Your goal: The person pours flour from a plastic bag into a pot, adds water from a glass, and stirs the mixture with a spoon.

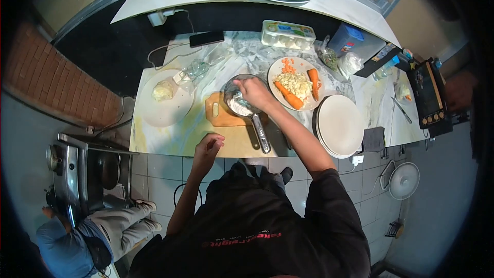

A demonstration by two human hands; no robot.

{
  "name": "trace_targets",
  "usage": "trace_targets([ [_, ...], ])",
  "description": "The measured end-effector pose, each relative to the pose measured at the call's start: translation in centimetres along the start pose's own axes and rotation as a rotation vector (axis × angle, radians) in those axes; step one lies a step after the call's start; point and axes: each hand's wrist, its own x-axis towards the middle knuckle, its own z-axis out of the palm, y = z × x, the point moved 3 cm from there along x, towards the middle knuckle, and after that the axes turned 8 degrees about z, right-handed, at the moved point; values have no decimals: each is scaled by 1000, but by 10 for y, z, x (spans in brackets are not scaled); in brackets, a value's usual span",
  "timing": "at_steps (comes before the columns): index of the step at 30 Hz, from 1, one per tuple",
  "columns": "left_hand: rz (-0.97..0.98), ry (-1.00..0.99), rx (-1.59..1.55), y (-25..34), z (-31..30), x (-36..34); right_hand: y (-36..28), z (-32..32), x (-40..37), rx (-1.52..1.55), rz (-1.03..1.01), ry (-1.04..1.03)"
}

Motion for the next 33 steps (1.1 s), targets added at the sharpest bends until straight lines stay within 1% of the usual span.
trace_targets([
  [1, -2, 1, -1, 0, 0, 0, -13, -10, -4, -28, 62, -49],
  [2, -6, 2, -2, 1, 1, 0, -14, -11, -6, -29, 70, -41],
  [4, -21, -4, 19, 2, 2, 1, -23, -18, -12, 107, 28, 4],
  [5, -34, 2, 41, 3, 2, 1, -22, -23, -15, 113, 82, -80],
  [6, -32, -6, 40, 2, 2, 1, -26, -30, -21, 111, 85, -73],
  [8, -39, 10, 22, -1, 2, 2, -24, -39, -33, 347, 196, -79],
  [9, -35, 4, 22, -2, 2, 2, -11, -37, -36, 363, 109, -40],
  [10, -14, 1, 4, -3, 2, 3, -4, -41, -41, 362, 110, -32],
  [12, 9, -17, -11, -3, 2, 5, 17, -50, -54, 530, 285, -44],
  [13, 25, -41, 36, -3, 3, 6, 27, -54, -63, 710, 334, -31],
  [14, 34, -68, 82, -3, 3, 6, 37, -60, -76, 714, 347, -18],
  [15, 23, -87, 82, -3, 4, 6, 43, -67, -91, 1017, 357, -22],
  [16, -36, -117, 93, -5, 6, 8, 46, -75, -107, 1321, 358, -21],
  [17, -87, -146, 103, -7, 8, 11, 48, -84, -127, 1392, 443, 55],
  [18, -78, -158, 103, -12, 10, 15, 49, -94, -143, 1458, 513, 131],
  [20, 16, -170, 57, -22, 17, 17, 67, -107, -174, 1451, 517, 212],
  [21, -26, -177, 47, -17, 20, 19, 82, -111, -188, 1434, 536, 253],
  [23, -21, -196, 59, -14, 27, 24, 95, -117, -219, 1417, 571, 292],
  [25, 3, -203, 74, -11, 32, 29, 99, -129, -237, 1468, 593, 512],
  [26, 6, -192, 61, -10, 34, 31, 101, -132, -243, 1468, 587, 507],
  [28, 11, -182, 55, -6, 37, 32, 99, -138, -251, 1501, 569, 668],
  [29, -5, -169, 42, -5, 39, 31, 99, -140, -255, 1503, 625, 738],
  [33, -55, -215, 72, -6, 45, 25, 124, -139, -264, 1526, 685, 754],
])
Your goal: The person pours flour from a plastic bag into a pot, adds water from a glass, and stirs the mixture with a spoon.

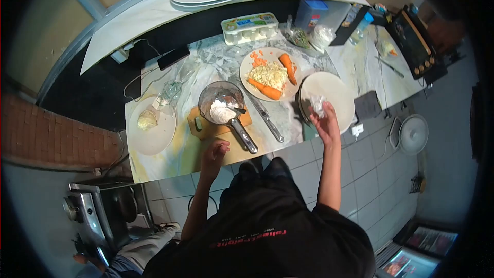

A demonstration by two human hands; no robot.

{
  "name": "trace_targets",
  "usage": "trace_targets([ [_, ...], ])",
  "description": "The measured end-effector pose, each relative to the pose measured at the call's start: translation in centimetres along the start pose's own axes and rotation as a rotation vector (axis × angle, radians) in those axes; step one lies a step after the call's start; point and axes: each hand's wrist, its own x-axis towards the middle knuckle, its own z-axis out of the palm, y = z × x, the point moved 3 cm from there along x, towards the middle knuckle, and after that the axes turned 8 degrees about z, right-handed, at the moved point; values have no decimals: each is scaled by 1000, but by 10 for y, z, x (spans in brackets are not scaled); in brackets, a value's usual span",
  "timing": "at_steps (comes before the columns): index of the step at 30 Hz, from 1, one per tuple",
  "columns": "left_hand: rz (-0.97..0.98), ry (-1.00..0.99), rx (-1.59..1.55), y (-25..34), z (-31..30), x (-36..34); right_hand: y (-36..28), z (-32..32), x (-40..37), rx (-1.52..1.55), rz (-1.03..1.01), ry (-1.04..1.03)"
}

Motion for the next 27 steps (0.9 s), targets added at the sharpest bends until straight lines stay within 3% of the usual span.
trace_targets([
  [3, 5, 26, -56, -9, 2, 3, -12, -15, 19, -40, -24, -73],
  [11, 123, 64, 126, 12, 7, 36, -95, -20, 93, -73, -172, -7],
  [14, 244, 243, -17, 21, 15, 43, -125, -38, 152, -195, -199, 54],
  [19, 152, 440, -47, 49, 29, 40, -143, -82, 250, -494, -188, 301],
  [21, 128, 524, -3, 48, 38, 38, -147, -89, 276, -519, -204, 272],
  [24, 78, 609, 66, 53, 58, 25, -151, -84, 295, -805, -241, 302],
  [27, 18, 666, 115, 47, 77, 8, -154, -82, 307, -913, -255, 179],
])
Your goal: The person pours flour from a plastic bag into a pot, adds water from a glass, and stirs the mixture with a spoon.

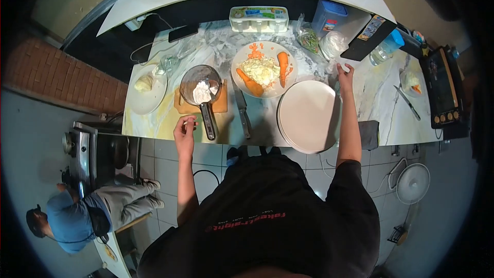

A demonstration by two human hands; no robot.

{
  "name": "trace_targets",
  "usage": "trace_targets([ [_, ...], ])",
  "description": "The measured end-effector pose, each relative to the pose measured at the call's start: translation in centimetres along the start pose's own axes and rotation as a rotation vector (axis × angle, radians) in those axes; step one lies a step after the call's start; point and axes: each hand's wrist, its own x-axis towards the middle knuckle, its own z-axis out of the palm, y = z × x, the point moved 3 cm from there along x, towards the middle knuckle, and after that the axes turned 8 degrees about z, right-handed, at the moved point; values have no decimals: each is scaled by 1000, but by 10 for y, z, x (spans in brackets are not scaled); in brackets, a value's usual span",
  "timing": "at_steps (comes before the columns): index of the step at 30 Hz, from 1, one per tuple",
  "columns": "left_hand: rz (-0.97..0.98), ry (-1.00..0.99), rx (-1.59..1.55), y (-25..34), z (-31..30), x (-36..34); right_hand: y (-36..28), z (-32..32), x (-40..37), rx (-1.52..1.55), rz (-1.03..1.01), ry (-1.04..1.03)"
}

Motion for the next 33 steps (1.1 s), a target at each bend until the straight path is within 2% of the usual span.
trace_targets([
  [2, -29, 38, 55, -4, 3, -16, 4, -1, 6, 46, -25, -48],
  [6, -95, 105, 69, -8, 12, -46, -13, -38, -39, 11, -153, 48],
  [8, -111, 112, 156, -7, 18, -54, -8, -60, -55, -42, -351, 101],
  [12, -189, 210, 194, -11, 17, -68, -20, -79, -142, -61, -339, 55],
  [14, -213, 196, 231, -27, 7, -69, -19, -71, -184, -87, -333, -42],
  [17, -190, 216, 301, -31, 4, -62, -19, -27, -239, -10, -427, -250],
  [18, -269, 189, 247, -27, 6, -55, -18, -10, -256, -104, -377, -335],
  [19, -345, 160, 191, -26, 8, -46, -22, 10, -270, -92, -513, -443],
  [20, -341, 159, 191, -28, 7, -35, -34, 29, -289, -124, -512, -499],
  [22, -604, -108, -288, -42, 17, -12, -58, 62, -319, -155, -517, -545],
  [24, -641, -224, -671, -60, 36, 6, -71, 96, -339, -128, -482, -693],
  [25, -620, -204, -708, -53, 43, 13, -76, 112, -346, -134, -486, -685],
  [28, -536, -273, -540, -58, 34, 31, -94, 157, -372, -195, -584, -656],
  [30, -502, -305, -492, -56, 22, 37, -104, 188, -386, -191, -309, -624],
  [32, -467, -333, -438, -52, 9, 49, -99, 225, -389, -378, -274, -593],
  [33, -397, -381, -304, -49, 3, 52, -89, 246, -387, -286, -177, -630],
])
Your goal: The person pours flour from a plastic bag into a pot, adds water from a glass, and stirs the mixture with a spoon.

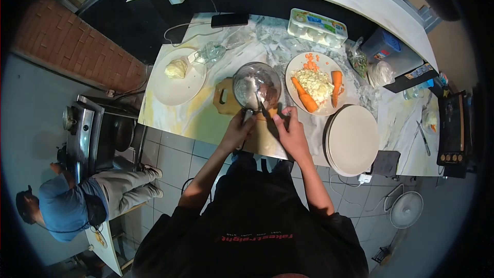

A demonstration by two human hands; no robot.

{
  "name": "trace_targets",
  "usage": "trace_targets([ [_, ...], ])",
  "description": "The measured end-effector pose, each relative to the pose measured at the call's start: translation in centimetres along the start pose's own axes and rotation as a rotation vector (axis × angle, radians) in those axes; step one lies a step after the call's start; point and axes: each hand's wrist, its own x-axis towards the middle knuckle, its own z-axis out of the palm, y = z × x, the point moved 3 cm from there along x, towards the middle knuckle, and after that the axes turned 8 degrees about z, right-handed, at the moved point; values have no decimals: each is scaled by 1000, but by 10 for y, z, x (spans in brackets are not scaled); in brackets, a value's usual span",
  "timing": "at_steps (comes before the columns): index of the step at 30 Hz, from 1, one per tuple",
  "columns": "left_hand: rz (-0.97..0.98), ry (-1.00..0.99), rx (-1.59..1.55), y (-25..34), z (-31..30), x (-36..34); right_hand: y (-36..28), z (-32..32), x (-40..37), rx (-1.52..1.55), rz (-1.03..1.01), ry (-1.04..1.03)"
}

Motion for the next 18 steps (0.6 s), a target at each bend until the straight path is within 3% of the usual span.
trace_targets([
  [1, 32, -29, 148, 5, -5, -2, 1, 15, 8, 118, 64, -34],
  [6, -86, -105, 141, 1, -37, 4, -15, 52, 19, 125, 153, 35],
  [9, 44, -177, 214, -2, -50, 3, -7, 57, 21, 68, 128, 155],
  [11, 53, -214, 225, 2, -59, 5, -9, 52, 24, -132, 54, 245],
  [13, 258, -217, 485, 8, -69, 11, -24, 46, 20, -205, 97, 247],
  [15, 291, -274, 450, 20, -77, 15, -41, 45, 16, -693, -96, 314],
  [16, 317, -331, 421, 28, -81, 17, -51, 43, 14, -690, -93, 320],
  [17, 317, -338, 426, 32, -88, 21, -62, 43, 13, -814, -22, 302],
  [18, 129, -384, 263, 36, -94, 24, -66, 44, 14, -936, 51, 283],
])
